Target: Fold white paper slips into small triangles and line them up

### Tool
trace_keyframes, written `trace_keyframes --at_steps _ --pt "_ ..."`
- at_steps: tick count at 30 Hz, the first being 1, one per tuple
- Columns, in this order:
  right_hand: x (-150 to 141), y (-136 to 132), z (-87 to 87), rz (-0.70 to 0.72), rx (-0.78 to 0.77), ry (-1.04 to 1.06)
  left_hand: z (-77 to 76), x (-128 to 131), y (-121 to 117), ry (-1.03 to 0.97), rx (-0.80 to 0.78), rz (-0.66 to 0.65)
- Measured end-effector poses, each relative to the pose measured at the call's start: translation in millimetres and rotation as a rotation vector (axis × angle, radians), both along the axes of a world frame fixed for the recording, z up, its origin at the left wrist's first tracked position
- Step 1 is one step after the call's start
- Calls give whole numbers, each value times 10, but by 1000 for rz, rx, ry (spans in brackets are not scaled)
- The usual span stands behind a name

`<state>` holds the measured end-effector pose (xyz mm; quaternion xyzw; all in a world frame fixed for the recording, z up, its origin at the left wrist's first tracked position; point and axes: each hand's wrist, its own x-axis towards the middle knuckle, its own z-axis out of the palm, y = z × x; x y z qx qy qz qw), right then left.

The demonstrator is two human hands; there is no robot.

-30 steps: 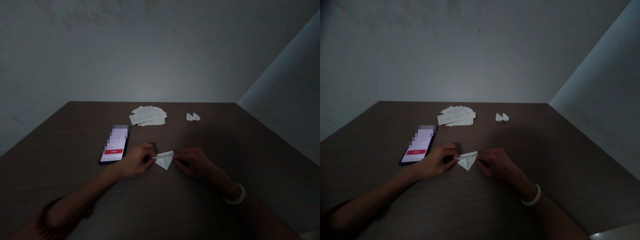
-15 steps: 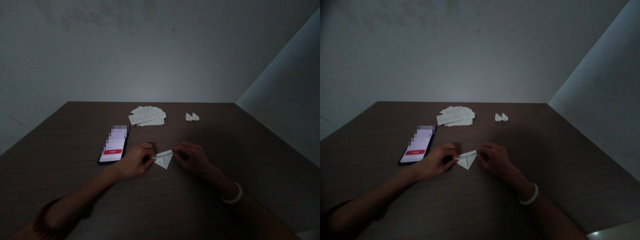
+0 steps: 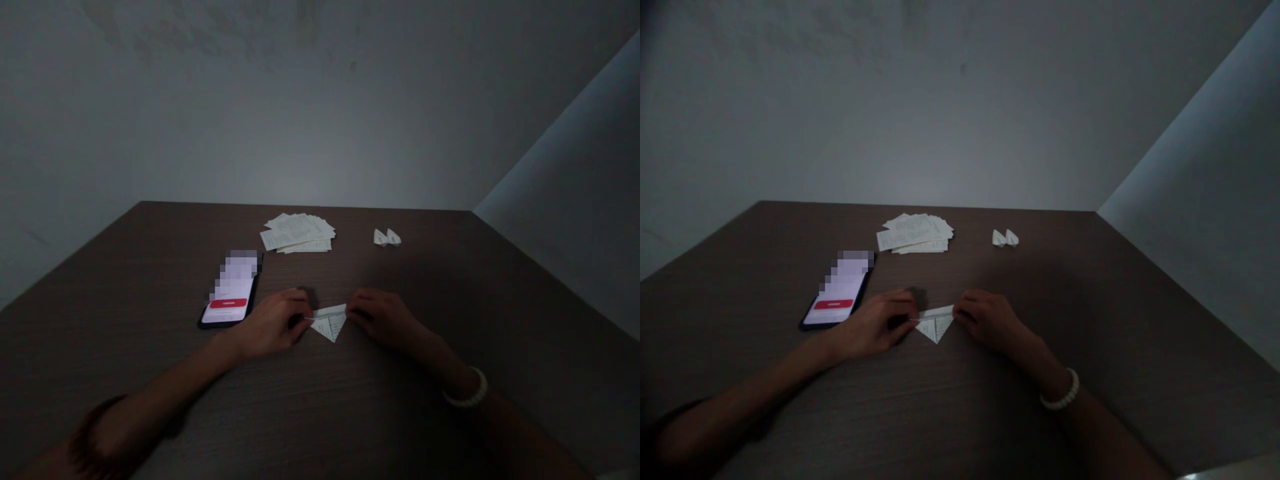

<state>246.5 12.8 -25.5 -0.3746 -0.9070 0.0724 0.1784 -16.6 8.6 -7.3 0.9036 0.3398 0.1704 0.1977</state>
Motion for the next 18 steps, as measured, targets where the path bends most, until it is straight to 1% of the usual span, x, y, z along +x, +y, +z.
trace_keyframes --at_steps 4,7,12,18 --pt "-10 5 67 58 80 -134 -11 -28 9 21 35 -32" --pt "-3 -8 105 115 134 -188 -14 -40 23 52 72 -63" --pt "27 -30 86 141 154 -149 13 -49 34 79 126 -128" --pt "71 -52 32 83 88 -91 64 -56 0 63 135 -155"
